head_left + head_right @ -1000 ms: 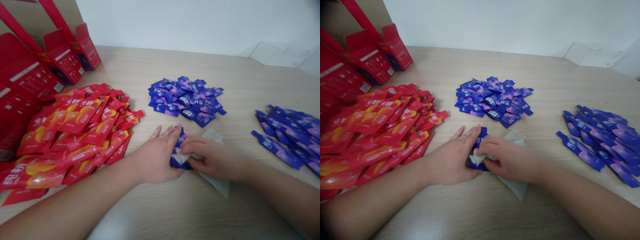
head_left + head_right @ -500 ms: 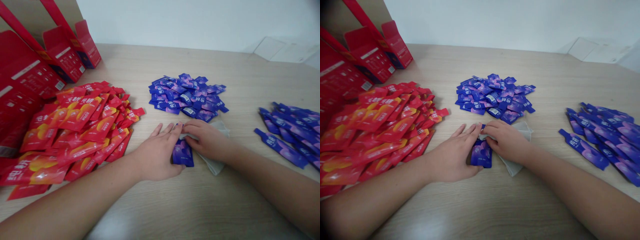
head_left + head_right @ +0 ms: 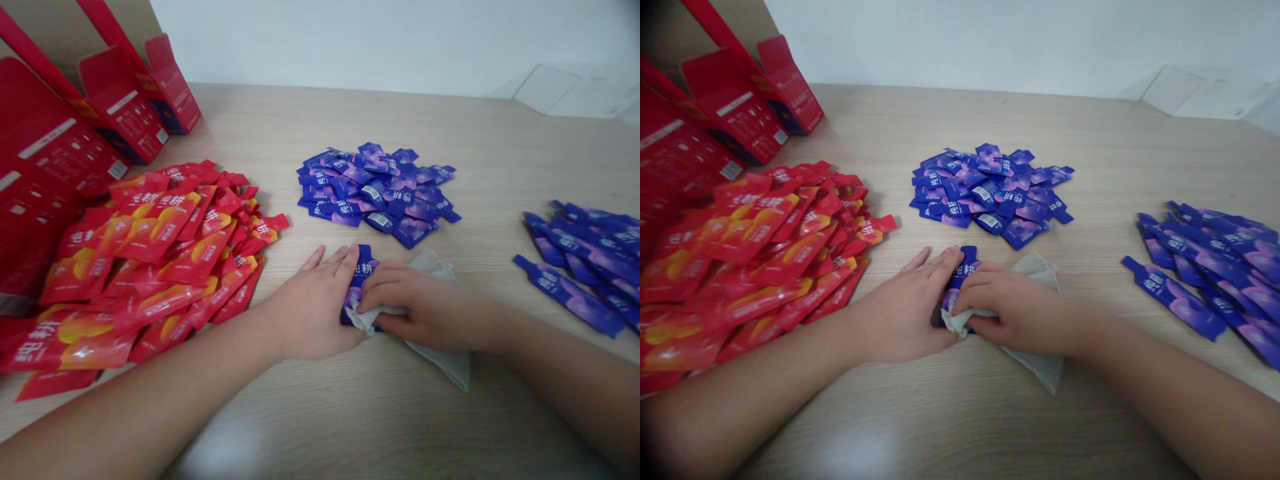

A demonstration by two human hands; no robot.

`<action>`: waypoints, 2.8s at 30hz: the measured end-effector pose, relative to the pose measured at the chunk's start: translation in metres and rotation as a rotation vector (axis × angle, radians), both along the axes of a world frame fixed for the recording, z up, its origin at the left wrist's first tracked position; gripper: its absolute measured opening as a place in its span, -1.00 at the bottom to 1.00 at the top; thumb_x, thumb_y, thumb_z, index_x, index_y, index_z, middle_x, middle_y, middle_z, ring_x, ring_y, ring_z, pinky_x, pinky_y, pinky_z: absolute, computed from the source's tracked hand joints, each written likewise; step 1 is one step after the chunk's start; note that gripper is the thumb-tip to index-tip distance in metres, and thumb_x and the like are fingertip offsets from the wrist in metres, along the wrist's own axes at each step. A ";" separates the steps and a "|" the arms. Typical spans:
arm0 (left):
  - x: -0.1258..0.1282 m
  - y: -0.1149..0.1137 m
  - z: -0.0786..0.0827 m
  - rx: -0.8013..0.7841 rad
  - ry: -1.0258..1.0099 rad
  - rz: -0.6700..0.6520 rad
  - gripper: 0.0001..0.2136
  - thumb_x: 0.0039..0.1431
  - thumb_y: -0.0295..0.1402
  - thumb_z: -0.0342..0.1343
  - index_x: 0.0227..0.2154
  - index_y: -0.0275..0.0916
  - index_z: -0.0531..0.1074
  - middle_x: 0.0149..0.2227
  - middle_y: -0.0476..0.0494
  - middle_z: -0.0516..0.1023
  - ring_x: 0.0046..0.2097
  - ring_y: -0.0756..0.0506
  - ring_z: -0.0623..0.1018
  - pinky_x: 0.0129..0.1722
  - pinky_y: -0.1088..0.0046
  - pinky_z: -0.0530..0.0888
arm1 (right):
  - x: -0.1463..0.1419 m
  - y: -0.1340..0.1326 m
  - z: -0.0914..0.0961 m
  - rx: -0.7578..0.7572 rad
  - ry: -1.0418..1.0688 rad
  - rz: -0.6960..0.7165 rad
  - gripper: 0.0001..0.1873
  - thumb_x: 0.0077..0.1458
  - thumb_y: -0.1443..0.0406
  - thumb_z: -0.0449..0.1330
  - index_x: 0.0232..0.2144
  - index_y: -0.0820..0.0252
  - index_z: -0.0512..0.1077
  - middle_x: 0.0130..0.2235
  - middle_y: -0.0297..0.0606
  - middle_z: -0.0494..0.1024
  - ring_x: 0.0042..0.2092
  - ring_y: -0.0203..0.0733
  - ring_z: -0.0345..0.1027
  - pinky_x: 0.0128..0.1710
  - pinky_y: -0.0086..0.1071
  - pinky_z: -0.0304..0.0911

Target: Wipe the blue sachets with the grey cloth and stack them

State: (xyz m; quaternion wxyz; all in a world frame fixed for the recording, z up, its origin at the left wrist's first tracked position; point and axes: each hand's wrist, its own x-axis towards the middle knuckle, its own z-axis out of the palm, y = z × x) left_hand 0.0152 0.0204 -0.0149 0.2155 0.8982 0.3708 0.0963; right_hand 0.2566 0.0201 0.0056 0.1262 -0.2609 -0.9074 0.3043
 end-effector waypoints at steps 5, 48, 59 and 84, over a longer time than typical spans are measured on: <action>0.001 0.000 0.000 0.015 0.015 -0.002 0.05 0.21 0.08 0.26 0.52 -0.45 -0.10 0.54 -0.56 0.08 0.55 -0.35 0.16 0.55 -0.04 -0.06 | 0.003 0.020 -0.013 0.207 -0.030 -0.125 -0.75 0.27 0.43 0.24 -0.05 0.09 0.58 -0.01 -0.15 0.63 0.09 0.01 0.49 0.19 -0.03 0.37; 0.004 -0.004 -0.008 0.066 0.023 0.043 0.07 0.25 0.11 0.23 0.55 -0.42 -0.20 0.56 -0.55 0.01 0.58 -0.45 0.00 0.53 -0.04 0.01 | 0.008 0.017 -0.009 0.114 0.018 -0.112 -0.85 0.29 0.36 0.30 -0.10 0.08 0.57 -0.02 -0.17 0.59 0.06 -0.04 0.50 0.10 -0.12 0.43; 0.006 -0.012 0.000 0.083 0.081 0.060 -0.01 0.30 -0.06 0.14 0.53 -0.46 -0.29 0.55 -0.61 0.02 0.57 -0.54 -0.03 0.51 -0.15 -0.07 | 0.014 0.027 -0.013 0.283 0.061 -0.332 -0.82 0.28 0.32 0.29 -0.07 0.07 0.56 -0.07 -0.13 0.61 0.01 0.04 0.53 0.05 -0.05 0.47; 0.005 -0.007 -0.005 0.054 0.023 0.072 0.03 0.24 -0.03 0.20 0.54 -0.41 -0.23 0.53 -0.54 0.11 0.56 -0.47 0.07 0.52 -0.17 -0.03 | 0.007 0.011 0.003 0.077 0.100 -0.155 -0.82 0.30 0.29 0.31 -0.04 0.03 0.55 -0.02 -0.21 0.62 0.04 -0.05 0.52 0.08 -0.14 0.45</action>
